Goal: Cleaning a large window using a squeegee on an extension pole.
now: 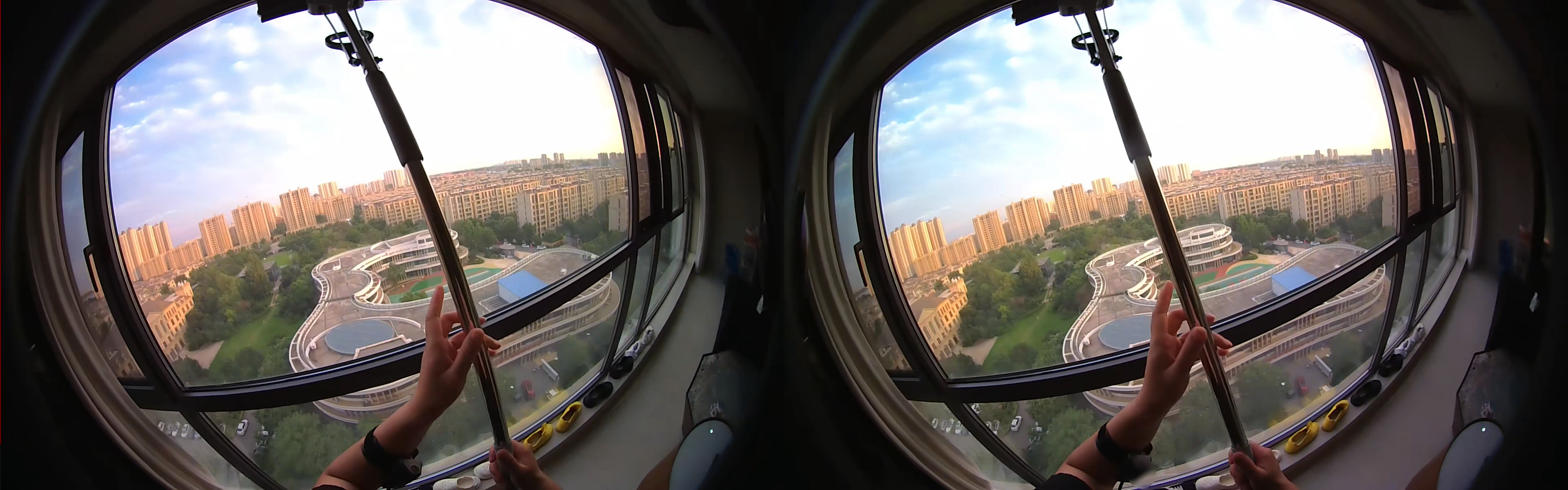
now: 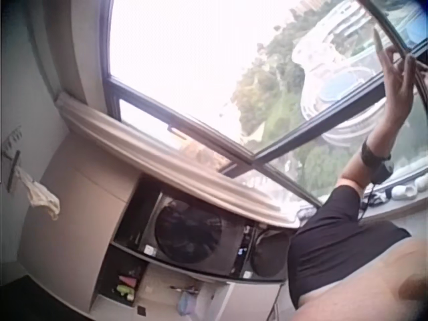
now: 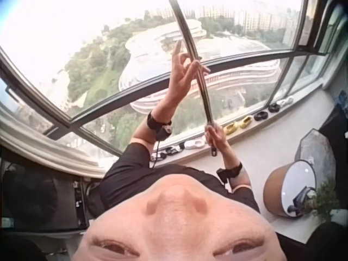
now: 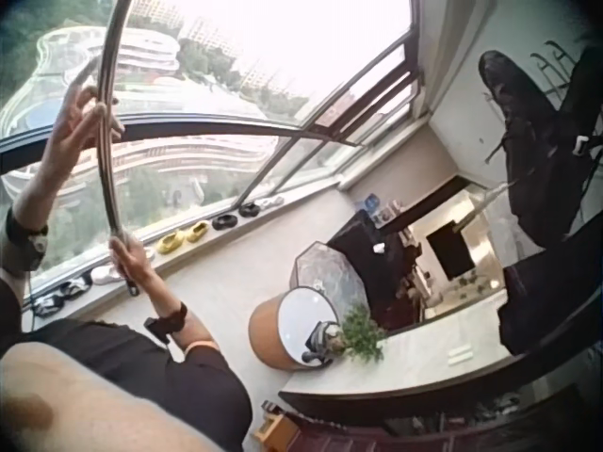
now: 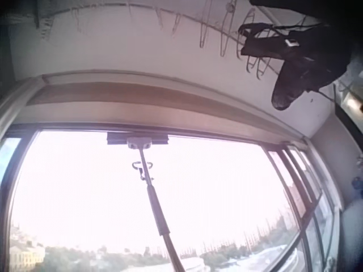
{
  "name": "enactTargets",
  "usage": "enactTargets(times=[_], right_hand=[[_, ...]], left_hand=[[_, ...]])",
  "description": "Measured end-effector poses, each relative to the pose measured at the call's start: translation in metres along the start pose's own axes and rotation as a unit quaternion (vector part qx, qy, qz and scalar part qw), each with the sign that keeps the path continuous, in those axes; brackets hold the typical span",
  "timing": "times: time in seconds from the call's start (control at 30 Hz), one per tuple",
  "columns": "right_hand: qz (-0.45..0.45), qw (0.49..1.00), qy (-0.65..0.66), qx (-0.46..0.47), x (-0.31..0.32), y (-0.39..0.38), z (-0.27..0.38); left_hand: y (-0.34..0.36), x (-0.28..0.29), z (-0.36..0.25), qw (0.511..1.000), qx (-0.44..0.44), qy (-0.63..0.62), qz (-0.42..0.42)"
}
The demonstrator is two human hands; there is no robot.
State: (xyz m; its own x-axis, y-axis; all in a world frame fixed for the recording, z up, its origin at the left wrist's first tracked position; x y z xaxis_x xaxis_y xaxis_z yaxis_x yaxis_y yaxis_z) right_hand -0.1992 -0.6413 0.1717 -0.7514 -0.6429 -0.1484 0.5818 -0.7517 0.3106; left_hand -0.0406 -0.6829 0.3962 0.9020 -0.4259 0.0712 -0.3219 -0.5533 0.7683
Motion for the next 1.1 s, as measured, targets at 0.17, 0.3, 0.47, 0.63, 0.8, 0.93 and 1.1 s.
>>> enactTargets(times=[0.17,0.3,0.47,0.63,0.8,0.93,1.1], right_hand=[[-0.001,0.998,0.022,-0.054,0.047,-0.09,-0.03],[-0.071,0.981,-0.095,-0.15,0.098,-0.2,-0.056],[-0.164,0.901,-0.382,-0.119,0.179,-0.311,-0.049],[-0.206,0.877,-0.38,-0.212,0.216,-0.424,-0.1],[-0.209,0.829,-0.411,-0.317,0.217,-0.512,-0.116],[-0.255,0.863,-0.337,-0.278,0.223,-0.523,-0.159],[-0.254,0.883,-0.316,-0.235,0.271,-0.415,-0.125]], left_hand=[[0.014,-0.023,0.021,0.998,-0.026,-0.003,-0.052],[0.015,-0.07,0.053,0.996,0.014,-0.084,-0.038],[-0.039,-0.164,0.13,0.981,0.132,-0.138,-0.026],[-0.129,-0.231,0.225,0.95,0.247,-0.188,0.046],[-0.157,-0.281,0.25,0.929,0.317,-0.176,0.077],[-0.132,-0.289,0.267,0.916,0.358,-0.079,0.161],[-0.043,-0.269,0.288,0.939,0.303,-0.079,0.139]])
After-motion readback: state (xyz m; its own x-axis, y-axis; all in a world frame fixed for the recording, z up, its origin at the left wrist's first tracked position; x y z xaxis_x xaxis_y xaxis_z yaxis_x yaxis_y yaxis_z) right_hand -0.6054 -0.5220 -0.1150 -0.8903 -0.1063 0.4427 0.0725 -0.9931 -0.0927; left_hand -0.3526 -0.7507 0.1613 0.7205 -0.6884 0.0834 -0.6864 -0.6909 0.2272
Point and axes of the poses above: each hand's wrist, its own y-axis towards the middle knuckle, its own x-axis out of the back of the hand, z = x × y, the point moved 2 cm from there along y, towards the middle knuckle, and after that the axes turned 11 degrees about z, right-handed, at the moved point
